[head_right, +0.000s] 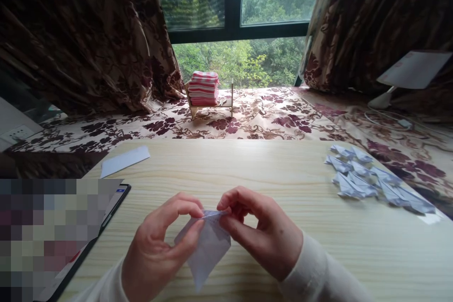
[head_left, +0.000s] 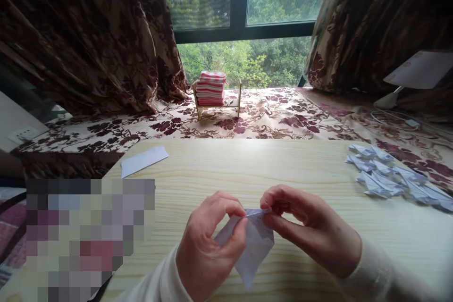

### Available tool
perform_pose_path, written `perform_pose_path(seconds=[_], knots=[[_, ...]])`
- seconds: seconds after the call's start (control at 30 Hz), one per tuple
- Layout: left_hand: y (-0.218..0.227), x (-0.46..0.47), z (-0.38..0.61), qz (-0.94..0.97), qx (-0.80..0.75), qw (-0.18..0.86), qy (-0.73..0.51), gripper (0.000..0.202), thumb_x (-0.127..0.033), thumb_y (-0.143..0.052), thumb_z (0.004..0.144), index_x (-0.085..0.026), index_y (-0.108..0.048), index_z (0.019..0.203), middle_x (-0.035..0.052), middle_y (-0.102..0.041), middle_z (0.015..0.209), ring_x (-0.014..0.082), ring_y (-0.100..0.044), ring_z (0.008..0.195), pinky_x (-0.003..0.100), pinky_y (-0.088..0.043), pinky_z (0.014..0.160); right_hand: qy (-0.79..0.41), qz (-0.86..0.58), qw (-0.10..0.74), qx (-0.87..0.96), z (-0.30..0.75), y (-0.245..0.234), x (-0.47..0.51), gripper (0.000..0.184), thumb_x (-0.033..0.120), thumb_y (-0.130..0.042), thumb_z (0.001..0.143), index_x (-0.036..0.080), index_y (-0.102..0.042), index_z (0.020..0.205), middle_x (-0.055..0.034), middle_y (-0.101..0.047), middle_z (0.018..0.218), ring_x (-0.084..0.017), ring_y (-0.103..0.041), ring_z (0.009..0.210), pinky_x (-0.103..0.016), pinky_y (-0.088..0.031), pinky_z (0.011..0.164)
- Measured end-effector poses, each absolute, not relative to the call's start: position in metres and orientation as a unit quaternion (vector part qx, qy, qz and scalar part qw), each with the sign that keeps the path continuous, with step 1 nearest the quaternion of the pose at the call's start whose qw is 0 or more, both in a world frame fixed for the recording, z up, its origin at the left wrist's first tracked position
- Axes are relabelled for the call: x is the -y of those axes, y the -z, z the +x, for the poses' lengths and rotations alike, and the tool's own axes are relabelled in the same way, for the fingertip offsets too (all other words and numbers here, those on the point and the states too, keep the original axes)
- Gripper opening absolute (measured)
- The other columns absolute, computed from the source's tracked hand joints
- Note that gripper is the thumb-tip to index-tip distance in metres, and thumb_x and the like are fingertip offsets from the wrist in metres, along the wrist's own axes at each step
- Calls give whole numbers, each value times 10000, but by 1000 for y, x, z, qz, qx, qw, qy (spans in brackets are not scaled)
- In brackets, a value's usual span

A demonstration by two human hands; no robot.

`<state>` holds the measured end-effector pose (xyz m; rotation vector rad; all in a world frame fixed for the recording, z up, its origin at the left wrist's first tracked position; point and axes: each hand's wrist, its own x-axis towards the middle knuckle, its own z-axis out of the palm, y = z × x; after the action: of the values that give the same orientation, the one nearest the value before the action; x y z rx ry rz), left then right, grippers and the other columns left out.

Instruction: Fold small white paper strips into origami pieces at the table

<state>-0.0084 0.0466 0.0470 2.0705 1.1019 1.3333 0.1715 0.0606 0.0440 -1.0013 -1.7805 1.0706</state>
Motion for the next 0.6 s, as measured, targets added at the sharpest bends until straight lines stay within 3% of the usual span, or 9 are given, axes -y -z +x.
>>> perform_pose_path(seconds=[0.6], knots=[[-49,-40,-4,741,-393,209,-502,152,-8,-565,730,-156,-589,704,14,-634,720,105,-620,668,201,-502,634,-324,-356,406,777,167,-44,-59,93,94,-548,776,176,-557,734,-13,-573,687,-119,-522,618,-243,-459,560]])
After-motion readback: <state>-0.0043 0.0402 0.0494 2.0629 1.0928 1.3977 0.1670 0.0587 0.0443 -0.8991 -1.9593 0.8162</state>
